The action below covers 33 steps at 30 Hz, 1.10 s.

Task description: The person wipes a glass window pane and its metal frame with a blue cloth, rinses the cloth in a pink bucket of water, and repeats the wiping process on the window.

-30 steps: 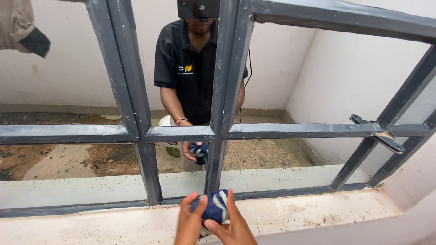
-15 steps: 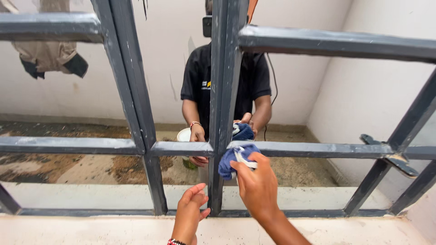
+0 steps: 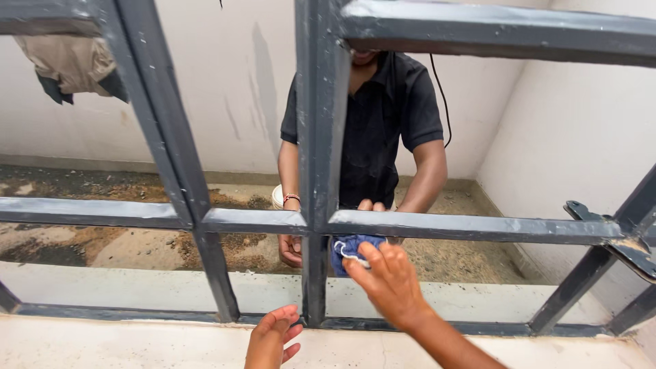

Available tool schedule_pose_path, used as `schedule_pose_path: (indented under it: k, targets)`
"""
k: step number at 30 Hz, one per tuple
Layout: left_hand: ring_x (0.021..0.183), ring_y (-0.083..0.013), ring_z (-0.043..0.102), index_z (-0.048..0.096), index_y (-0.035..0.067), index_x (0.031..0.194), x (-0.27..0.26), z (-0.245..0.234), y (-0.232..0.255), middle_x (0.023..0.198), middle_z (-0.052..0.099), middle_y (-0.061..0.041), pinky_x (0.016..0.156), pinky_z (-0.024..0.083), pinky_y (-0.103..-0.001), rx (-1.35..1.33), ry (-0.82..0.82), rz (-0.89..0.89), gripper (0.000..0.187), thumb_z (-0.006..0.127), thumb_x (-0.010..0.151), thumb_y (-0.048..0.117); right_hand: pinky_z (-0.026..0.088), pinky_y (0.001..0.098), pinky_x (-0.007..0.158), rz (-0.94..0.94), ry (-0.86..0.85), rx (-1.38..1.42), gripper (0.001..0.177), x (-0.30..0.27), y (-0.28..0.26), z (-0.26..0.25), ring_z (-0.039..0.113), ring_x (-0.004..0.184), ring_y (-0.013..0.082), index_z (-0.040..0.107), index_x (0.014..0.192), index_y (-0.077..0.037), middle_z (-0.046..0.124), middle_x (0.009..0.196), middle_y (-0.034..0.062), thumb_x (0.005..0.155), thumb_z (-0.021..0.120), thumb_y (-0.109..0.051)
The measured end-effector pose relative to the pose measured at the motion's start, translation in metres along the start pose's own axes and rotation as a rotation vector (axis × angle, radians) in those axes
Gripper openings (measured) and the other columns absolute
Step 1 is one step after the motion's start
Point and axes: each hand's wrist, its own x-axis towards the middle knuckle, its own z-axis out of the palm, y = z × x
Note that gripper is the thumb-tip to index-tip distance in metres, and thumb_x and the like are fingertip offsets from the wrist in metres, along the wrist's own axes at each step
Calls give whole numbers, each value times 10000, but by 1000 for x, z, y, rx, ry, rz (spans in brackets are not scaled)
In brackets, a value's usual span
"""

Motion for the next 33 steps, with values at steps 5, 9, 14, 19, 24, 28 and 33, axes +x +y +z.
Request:
schedule_pose_path:
  k: [5, 9, 14, 19, 24, 28, 33]
  targets:
    - [1073, -202, 704, 710, 186, 1282, 0, 35, -8, 1293, 729, -22, 871, 552, -437, 79, -98, -15, 333, 551, 991, 229, 423, 375, 850, -360, -322, -116, 425, -69, 15, -11, 474, 1065, 281, 663, 1263, -233, 479, 1245, 88, 845, 623, -170]
    - [1087, -207, 710, 714, 167, 1294, 15, 37, -11, 1261, 752, -45, 871, 545, -420, 118, -73, -47, 336, 555, 1009, 250, 411, 364, 814, -392, -602, -94, 553, -107, 43, -12, 451, 1045, 294, 586, 1450, -247, 461, 1222, 116, 914, 612, -115]
    - [1077, -204, 701, 722, 156, 1280, 32, 67, -27, 1237, 764, -30, 855, 531, -398, 127, -108, -27, 338, 548, 1012, 267, 413, 382, 913, -78, -2, -268, 513, -109, 88, -20, 468, 1132, 276, 567, 1436, -299, 444, 1252, 86, 943, 604, -165]
    - [1038, -251, 752, 715, 133, 1241, 62, 96, -57, 1198, 798, -94, 872, 583, -411, 157, -248, 50, 303, 577, 996, 244, 436, 399, 866, -323, -648, -29, 346, -174, 60, -10, 474, 1050, 312, 599, 1417, -60, 445, 1124, 148, 1099, 602, -197]
    - [1055, -216, 737, 735, 142, 1266, 55, 138, -61, 1213, 787, -63, 863, 557, -415, 236, -239, -23, 336, 564, 1000, 256, 452, 377, 839, -89, -150, -102, 331, -134, 79, -38, 584, 1035, 268, 707, 1230, -253, 608, 1179, 67, 928, 584, -194]
    - [1085, -194, 720, 721, 162, 1281, 29, 176, -45, 1232, 771, -36, 876, 545, -393, 301, -285, -92, 345, 536, 1017, 284, 492, 374, 712, 267, -271, -22, 354, -137, 131, -88, 625, 848, 223, 765, 1179, -284, 638, 971, 56, 906, 609, -122]
    - [1075, -180, 686, 710, 171, 1275, 8, 173, -35, 1229, 749, -25, 878, 532, -369, 228, -269, -103, 334, 522, 1028, 294, 504, 414, 713, 876, -362, -300, 323, -200, 163, -124, 623, 795, 239, 706, 1188, -143, 616, 1021, 90, 888, 620, -223]
